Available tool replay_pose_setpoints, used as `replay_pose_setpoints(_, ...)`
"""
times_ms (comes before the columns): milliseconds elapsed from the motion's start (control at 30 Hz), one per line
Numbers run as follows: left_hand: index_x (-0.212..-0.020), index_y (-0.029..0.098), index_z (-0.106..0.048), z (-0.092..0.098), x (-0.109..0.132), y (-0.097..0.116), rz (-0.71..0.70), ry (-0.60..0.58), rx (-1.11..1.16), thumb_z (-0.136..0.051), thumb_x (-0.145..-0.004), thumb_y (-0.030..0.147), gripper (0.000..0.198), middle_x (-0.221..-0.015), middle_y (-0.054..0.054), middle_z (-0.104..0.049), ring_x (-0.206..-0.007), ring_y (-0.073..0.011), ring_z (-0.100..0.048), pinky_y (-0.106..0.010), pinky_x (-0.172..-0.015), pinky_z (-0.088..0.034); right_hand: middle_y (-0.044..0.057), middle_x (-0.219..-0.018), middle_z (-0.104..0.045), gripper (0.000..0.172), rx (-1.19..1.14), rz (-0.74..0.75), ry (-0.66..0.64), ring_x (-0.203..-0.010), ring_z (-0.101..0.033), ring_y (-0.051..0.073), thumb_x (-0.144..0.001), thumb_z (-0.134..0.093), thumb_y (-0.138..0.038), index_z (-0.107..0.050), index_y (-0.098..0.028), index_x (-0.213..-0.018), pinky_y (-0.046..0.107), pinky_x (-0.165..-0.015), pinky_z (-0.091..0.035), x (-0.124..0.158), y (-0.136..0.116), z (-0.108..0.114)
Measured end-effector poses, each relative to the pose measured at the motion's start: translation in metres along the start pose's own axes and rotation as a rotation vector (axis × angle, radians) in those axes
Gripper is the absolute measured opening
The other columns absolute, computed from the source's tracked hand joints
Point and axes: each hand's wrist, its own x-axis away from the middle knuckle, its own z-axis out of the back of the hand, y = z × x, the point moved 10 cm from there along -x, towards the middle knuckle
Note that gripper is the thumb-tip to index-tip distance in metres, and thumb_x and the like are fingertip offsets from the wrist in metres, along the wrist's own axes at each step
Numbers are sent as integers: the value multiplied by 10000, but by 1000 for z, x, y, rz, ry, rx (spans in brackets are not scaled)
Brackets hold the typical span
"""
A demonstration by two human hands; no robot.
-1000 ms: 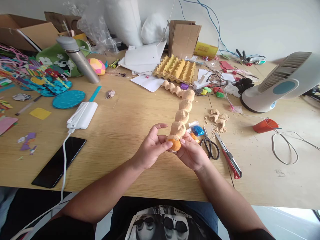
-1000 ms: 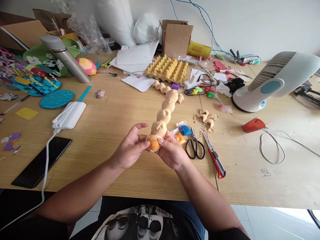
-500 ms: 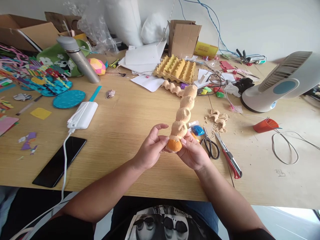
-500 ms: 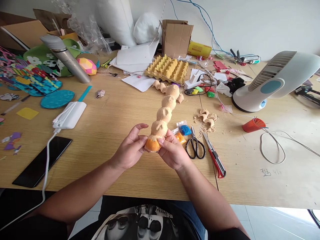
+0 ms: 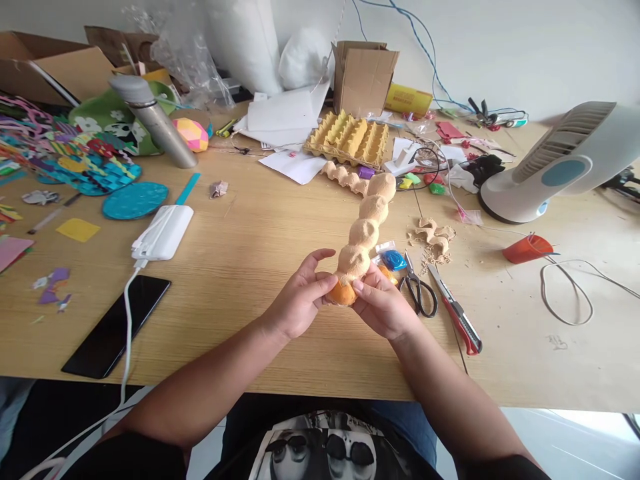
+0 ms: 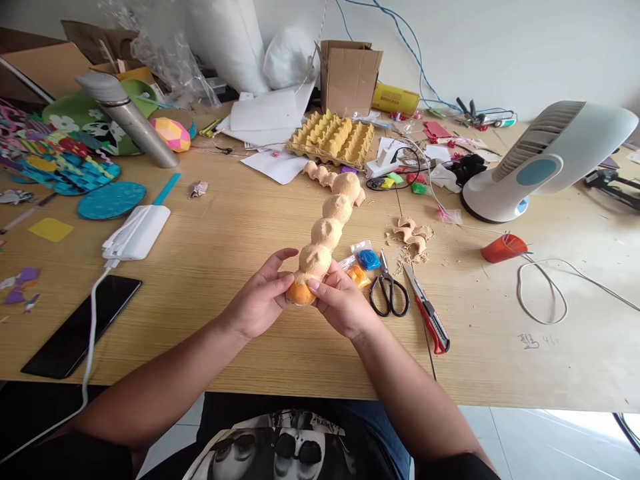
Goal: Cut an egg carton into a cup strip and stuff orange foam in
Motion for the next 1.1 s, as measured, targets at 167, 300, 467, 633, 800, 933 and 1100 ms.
replay_pose_setpoints(167,-1272,260,-601,2,-4,-6,25,31,144,-924,-790,329,585,-888,33,-749,-791,-107,-695,-206,-685,-541,5,-1075,-749,379,-65,21,46,-973,-701,167,-896,-847,-426,-689,-299,-1217,295,-860,-593,0,0,3)
replay_pose_setpoints(300,-1297,272,-608,2,-5,-10,45,28,196,-917,-813,319,577,-951,27,-753,-835,-95,-707,-187,-720,-566,4,-1077,-752,429,-53,40,76,-934,-695,153,-854,-891,-357,-668,-279,-1212,280,-852,-584,0,-2,5)
replay_pose_setpoints(467,-1298,281,-621,3,-4,-12,65,24,188,-880,-856,280,513,-930,19,-755,-788,-103,-707,-199,-693,-572,1,-1047,-767,535,27,55,50,-951,-721,180,-812,-926,-316,-633,-298,-1259,337,-924,-584,-1,-4,2)
replay_pose_setpoints(633,-1303,278,-632,6,-4,-14,95,35,191,-846,-881,257,474,-938,11,-749,-776,-104,-710,-190,-663,-574,6,-1069,-765,598,81,75,35,-998,-727,185,-788,-946,-305,-610,-292,-1283,333,-938,-586,-2,-6,1)
replay_pose_setpoints(800,-1346,259,-619,7,-4,-17,120,32,217,-828,-905,279,489,-1067,-29,-752,-858,-115,-726,-184,-684,-599,0,-1094,-763,594,95,90,4,-1000,-734,170,-801,-931,-267,-593,-290,-1289,308,-937,-591,-2,-6,1)
replay_pose_setpoints(933,-1321,255,-623,9,-5,-18,125,47,239,-825,-908,263,460,-1055,-27,-751,-862,-115,-732,-182,-689,-607,2,-1084,-765,622,129,89,6,-986,-735,177,-787,-940,-270,-578,-293,-1293,325,-929,-598,-3,-7,2)
replay_pose_setpoints(1100,-1262,234,-644,9,-5,-14,97,57,247,-842,-895,315,424,-1013,-25,-764,-841,-113,-725,-192,-698,-593,-5,-1057,-764,621,151,98,21,-974,-727,172,-764,-958,-257,-590,-294,-1263,315,-918,-589,-5,-9,4)
